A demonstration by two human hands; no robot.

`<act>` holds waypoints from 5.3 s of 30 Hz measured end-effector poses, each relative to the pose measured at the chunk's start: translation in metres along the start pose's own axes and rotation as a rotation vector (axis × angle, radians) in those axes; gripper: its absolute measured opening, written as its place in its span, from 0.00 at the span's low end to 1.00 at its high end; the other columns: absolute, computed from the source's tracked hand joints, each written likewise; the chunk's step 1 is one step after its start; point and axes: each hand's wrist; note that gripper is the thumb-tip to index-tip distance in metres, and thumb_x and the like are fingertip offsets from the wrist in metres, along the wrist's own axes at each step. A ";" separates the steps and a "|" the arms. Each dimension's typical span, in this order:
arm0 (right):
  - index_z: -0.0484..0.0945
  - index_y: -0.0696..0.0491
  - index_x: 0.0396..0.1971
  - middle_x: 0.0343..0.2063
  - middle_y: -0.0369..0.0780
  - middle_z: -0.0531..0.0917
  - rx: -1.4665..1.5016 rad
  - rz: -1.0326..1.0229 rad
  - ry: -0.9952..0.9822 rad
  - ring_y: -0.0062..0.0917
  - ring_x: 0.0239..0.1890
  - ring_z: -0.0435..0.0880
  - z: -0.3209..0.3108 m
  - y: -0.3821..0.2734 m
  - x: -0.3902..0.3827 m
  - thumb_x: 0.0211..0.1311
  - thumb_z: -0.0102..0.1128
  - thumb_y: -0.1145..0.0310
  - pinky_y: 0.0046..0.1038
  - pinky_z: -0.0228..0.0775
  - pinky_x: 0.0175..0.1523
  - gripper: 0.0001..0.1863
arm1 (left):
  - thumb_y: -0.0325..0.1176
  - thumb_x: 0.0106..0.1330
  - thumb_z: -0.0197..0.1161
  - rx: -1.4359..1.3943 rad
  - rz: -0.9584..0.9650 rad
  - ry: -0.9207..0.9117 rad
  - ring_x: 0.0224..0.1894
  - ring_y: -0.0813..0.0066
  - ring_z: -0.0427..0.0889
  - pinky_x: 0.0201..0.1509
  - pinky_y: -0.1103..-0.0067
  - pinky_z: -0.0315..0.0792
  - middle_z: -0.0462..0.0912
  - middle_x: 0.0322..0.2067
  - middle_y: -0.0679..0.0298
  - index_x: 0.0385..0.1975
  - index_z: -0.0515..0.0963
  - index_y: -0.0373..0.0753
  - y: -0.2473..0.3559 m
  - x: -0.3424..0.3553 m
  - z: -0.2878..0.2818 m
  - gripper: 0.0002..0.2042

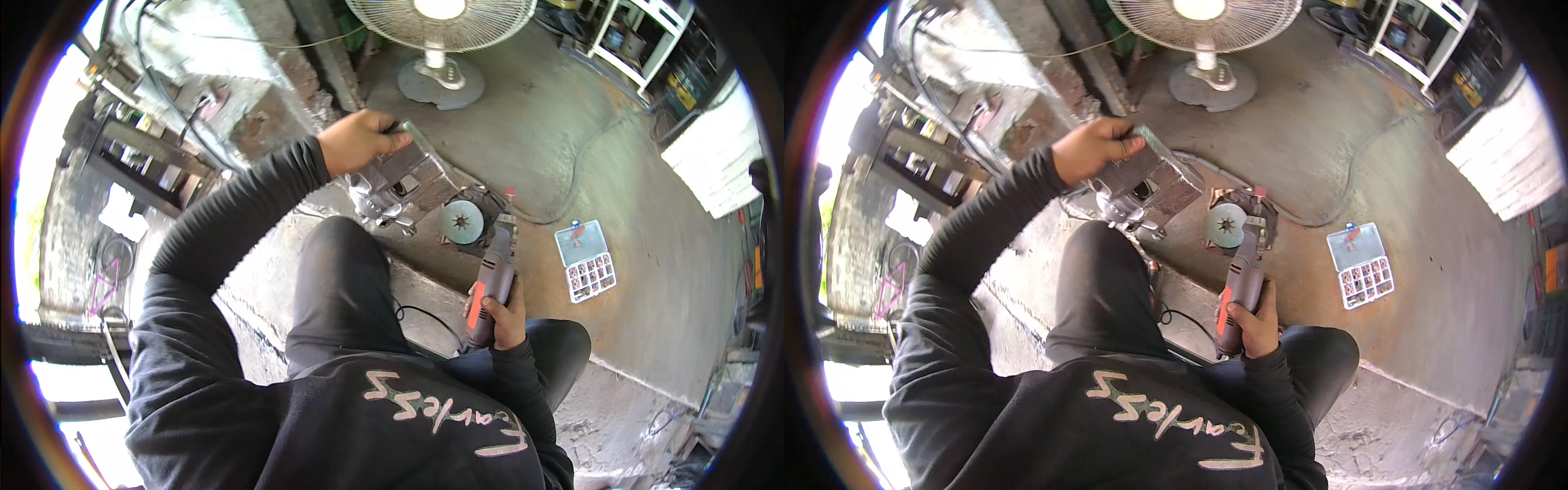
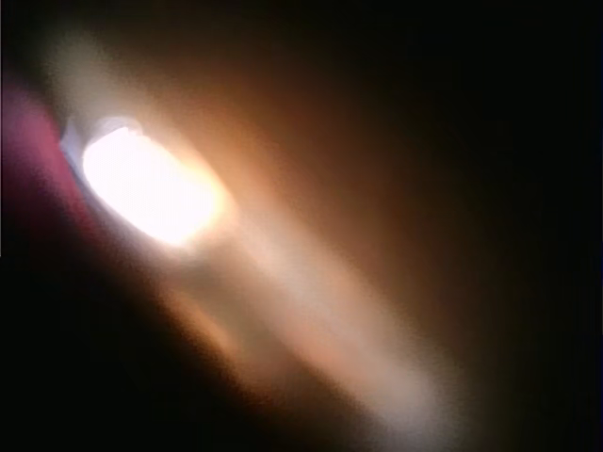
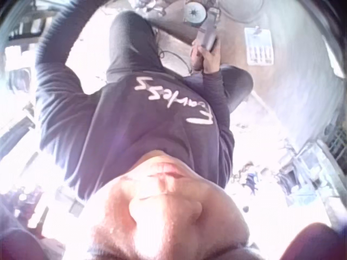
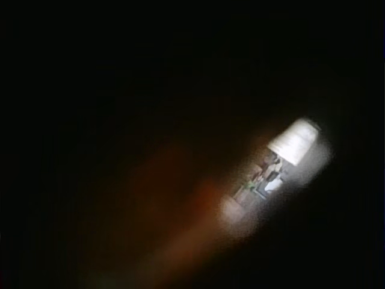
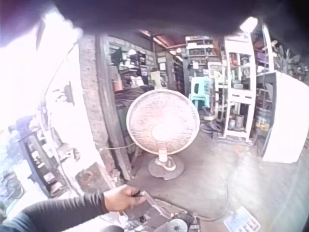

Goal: The person selects a grinding bit from a case, installs it into a rotary tool, and then uses the tool to grind the surface of a metal part. The person holds the part with one hand and operates the tool with the other.

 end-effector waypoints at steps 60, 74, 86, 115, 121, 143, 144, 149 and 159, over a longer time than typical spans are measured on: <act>0.64 0.63 0.59 0.43 0.55 0.78 -1.323 -0.460 -0.185 0.51 0.41 0.80 0.082 0.022 -0.044 0.50 0.69 0.58 0.42 0.74 0.44 0.40 | 0.39 0.65 0.56 0.410 -0.116 0.517 0.34 0.49 0.81 0.37 0.63 0.75 0.81 0.28 0.50 0.36 0.81 0.39 -0.033 -0.136 0.067 0.12; 0.64 0.63 0.60 0.44 0.56 0.78 -1.308 -0.363 -0.229 0.51 0.44 0.79 0.084 0.020 -0.045 0.51 0.70 0.59 0.40 0.72 0.48 0.40 | 0.39 0.65 0.56 0.428 -0.124 0.519 0.34 0.48 0.81 0.37 0.63 0.75 0.82 0.29 0.50 0.36 0.81 0.39 -0.033 -0.136 0.067 0.12; 0.63 0.62 0.61 0.44 0.55 0.78 -1.305 -0.419 -0.259 0.50 0.43 0.80 0.081 0.023 -0.046 0.51 0.68 0.58 0.41 0.74 0.46 0.40 | 0.39 0.65 0.56 0.428 -0.101 0.549 0.32 0.48 0.81 0.36 0.62 0.75 0.81 0.27 0.50 0.34 0.81 0.38 -0.036 -0.136 0.068 0.11; 0.63 0.63 0.60 0.45 0.56 0.77 -1.252 -0.357 -0.307 0.51 0.42 0.80 0.078 0.024 -0.050 0.51 0.69 0.58 0.41 0.74 0.45 0.41 | 0.40 0.66 0.56 0.419 -0.107 0.547 0.33 0.48 0.81 0.37 0.63 0.75 0.81 0.27 0.50 0.35 0.81 0.38 -0.035 -0.137 0.067 0.12; 0.62 0.60 0.61 0.44 0.54 0.78 -1.343 -0.446 -0.212 0.49 0.43 0.80 0.077 0.024 -0.050 0.51 0.69 0.57 0.41 0.75 0.45 0.40 | 0.40 0.66 0.56 0.411 -0.108 0.540 0.32 0.48 0.81 0.37 0.63 0.75 0.81 0.26 0.50 0.35 0.81 0.38 -0.037 -0.137 0.067 0.12; 0.62 0.60 0.61 0.43 0.55 0.78 -1.291 -0.351 -0.272 0.50 0.41 0.81 0.075 0.022 -0.057 0.51 0.68 0.58 0.41 0.75 0.44 0.40 | 0.39 0.66 0.56 0.418 -0.114 0.554 0.32 0.48 0.81 0.37 0.63 0.75 0.81 0.26 0.49 0.35 0.81 0.38 -0.036 -0.137 0.066 0.12; 0.62 0.60 0.61 0.43 0.55 0.78 -1.298 -0.360 -0.260 0.50 0.41 0.81 0.075 0.022 -0.057 0.51 0.68 0.58 0.41 0.75 0.44 0.40 | 0.39 0.66 0.56 0.416 -0.118 0.549 0.32 0.48 0.81 0.37 0.63 0.75 0.81 0.26 0.49 0.35 0.81 0.38 -0.036 -0.137 0.066 0.12; 0.62 0.61 0.61 0.44 0.55 0.78 -1.302 -0.332 -0.224 0.50 0.42 0.81 0.073 0.023 -0.057 0.51 0.68 0.57 0.41 0.75 0.45 0.40 | 0.39 0.66 0.56 0.418 -0.114 0.552 0.33 0.48 0.81 0.37 0.63 0.75 0.81 0.27 0.50 0.35 0.81 0.38 -0.036 -0.137 0.066 0.12; 0.63 0.61 0.61 0.44 0.55 0.78 -1.345 -0.343 -0.249 0.50 0.42 0.81 0.075 0.015 -0.061 0.51 0.68 0.56 0.41 0.75 0.44 0.40 | 0.39 0.65 0.56 0.412 -0.119 0.549 0.33 0.48 0.81 0.38 0.63 0.75 0.81 0.27 0.50 0.36 0.81 0.38 -0.038 -0.137 0.066 0.11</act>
Point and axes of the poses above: each hand's wrist, its own x-axis towards the middle knuckle, its own z-axis out of the palm, y = z × x
